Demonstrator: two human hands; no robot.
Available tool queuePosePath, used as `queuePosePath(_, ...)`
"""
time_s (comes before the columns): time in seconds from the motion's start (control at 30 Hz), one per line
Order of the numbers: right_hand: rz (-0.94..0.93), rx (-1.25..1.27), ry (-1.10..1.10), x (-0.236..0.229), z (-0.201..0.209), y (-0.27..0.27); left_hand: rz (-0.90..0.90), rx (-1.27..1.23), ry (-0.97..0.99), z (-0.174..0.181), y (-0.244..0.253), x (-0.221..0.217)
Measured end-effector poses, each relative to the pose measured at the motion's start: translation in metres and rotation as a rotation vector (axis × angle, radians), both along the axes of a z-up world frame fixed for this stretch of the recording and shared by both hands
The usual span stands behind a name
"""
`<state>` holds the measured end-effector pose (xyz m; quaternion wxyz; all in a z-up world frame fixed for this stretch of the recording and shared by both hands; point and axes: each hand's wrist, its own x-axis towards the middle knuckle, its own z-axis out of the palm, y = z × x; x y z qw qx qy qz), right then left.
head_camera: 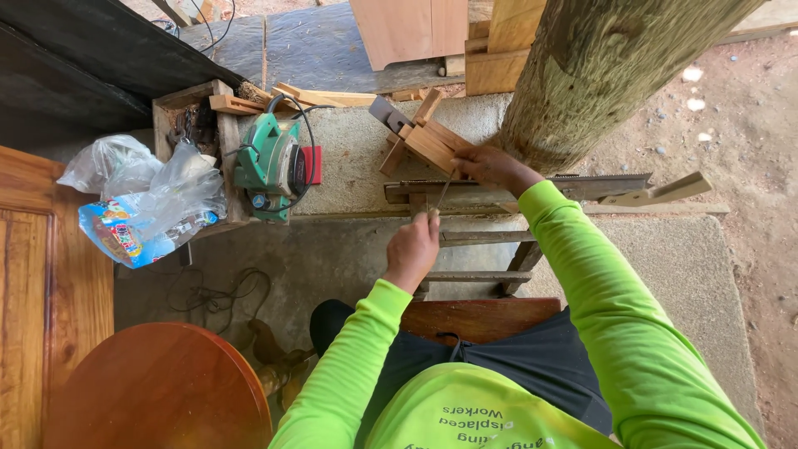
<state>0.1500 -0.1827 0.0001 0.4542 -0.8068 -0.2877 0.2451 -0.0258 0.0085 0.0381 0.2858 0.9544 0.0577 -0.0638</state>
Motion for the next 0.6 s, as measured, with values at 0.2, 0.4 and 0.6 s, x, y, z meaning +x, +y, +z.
queuePosePath(0.2, -0.336, -0.189, -0.271, -0.012, 0.008, 0.0, -0.021, -0.018, -0.185, -0.039, -0.01, 0.025)
queuePosePath(0.4, -0.271, -0.108, -0.261, -0.022, 0.013, -0.003, 0.002, -0.089, -0.18, -0.026, 0.001, 0.005)
queuePosePath(0.6, -0.219, -0.138, -0.253, -0.02, 0.016, -0.001, 0.001, -0.062, -0.187, -0.027, 0.009, -0.005)
